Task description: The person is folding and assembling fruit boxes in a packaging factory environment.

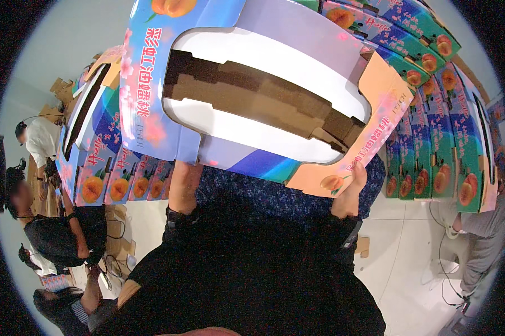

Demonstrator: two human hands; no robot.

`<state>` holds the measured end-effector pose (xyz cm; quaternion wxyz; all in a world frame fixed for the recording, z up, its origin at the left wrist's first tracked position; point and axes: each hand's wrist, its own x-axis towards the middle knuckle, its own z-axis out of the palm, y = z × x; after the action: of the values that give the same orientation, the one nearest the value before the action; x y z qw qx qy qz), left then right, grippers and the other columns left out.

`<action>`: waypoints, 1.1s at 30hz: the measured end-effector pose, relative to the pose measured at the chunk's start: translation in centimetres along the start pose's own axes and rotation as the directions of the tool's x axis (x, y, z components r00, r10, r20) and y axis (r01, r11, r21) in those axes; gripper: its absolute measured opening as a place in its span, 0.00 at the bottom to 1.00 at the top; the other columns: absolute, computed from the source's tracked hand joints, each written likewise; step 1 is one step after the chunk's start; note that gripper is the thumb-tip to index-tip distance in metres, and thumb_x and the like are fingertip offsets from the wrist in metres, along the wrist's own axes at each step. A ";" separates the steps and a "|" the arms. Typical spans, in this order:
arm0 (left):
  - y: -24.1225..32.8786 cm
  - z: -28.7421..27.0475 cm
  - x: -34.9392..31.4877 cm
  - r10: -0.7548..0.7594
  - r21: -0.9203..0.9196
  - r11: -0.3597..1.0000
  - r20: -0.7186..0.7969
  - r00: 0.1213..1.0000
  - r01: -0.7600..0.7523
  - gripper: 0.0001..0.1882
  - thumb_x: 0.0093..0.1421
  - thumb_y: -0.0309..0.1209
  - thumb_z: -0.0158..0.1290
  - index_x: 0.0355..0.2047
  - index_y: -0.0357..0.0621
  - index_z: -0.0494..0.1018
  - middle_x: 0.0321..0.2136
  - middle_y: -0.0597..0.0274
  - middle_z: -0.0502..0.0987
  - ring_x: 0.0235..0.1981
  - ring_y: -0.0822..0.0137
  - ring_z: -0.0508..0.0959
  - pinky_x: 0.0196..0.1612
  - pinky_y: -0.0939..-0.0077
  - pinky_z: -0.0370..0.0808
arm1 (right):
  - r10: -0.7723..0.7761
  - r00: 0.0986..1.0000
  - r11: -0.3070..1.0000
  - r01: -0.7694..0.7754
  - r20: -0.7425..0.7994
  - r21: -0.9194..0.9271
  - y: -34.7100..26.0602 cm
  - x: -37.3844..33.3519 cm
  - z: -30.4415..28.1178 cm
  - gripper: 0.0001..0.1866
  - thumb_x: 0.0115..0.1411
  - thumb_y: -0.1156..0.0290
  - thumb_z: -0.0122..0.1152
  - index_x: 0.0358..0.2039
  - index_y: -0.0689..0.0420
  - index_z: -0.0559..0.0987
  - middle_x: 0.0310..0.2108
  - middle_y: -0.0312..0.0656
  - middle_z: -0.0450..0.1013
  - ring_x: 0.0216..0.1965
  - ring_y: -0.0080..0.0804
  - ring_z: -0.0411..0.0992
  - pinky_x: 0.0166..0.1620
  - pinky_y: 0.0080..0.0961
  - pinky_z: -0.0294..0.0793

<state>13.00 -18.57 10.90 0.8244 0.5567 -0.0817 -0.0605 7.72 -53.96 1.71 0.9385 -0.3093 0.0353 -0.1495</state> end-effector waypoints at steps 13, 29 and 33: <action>1.0 2.6 1.3 0.122 -0.044 0.991 -0.154 0.981 -0.130 0.34 0.50 0.37 0.57 0.54 0.33 0.60 0.44 0.54 0.70 0.46 0.62 0.73 0.44 0.66 0.76 | 0.020 0.995 0.992 -0.032 -0.097 -0.122 0.6 0.3 0.7 0.27 0.58 0.55 0.53 0.53 0.58 0.66 0.44 0.44 0.70 0.46 0.38 0.70 0.50 0.35 0.70; -1.5 0.1 1.3 0.074 -0.094 0.990 -0.251 0.965 -0.100 0.34 0.48 0.42 0.52 0.52 0.32 0.64 0.47 0.51 0.72 0.49 0.56 0.73 0.53 0.63 0.68 | 0.052 0.984 0.845 -0.134 -0.170 -0.517 -2.5 -1.4 5.7 0.33 0.60 0.42 0.49 0.53 0.58 0.65 0.45 0.40 0.69 0.44 0.34 0.71 0.48 0.30 0.71; -1.3 0.5 1.3 0.129 -0.272 0.944 -0.219 0.967 -0.187 0.36 0.49 0.49 0.51 0.53 0.36 0.64 0.46 0.52 0.72 0.48 0.56 0.73 0.51 0.62 0.71 | -0.070 0.988 0.964 0.102 0.136 -0.245 -4.3 -2.2 5.3 0.42 0.50 0.35 0.57 0.51 0.59 0.66 0.48 0.41 0.70 0.47 0.41 0.70 0.50 0.33 0.70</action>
<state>14.19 -19.72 9.96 0.9035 0.4243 -0.0340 0.0506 5.34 -53.57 8.47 0.8846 -0.4359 -0.0190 -0.1646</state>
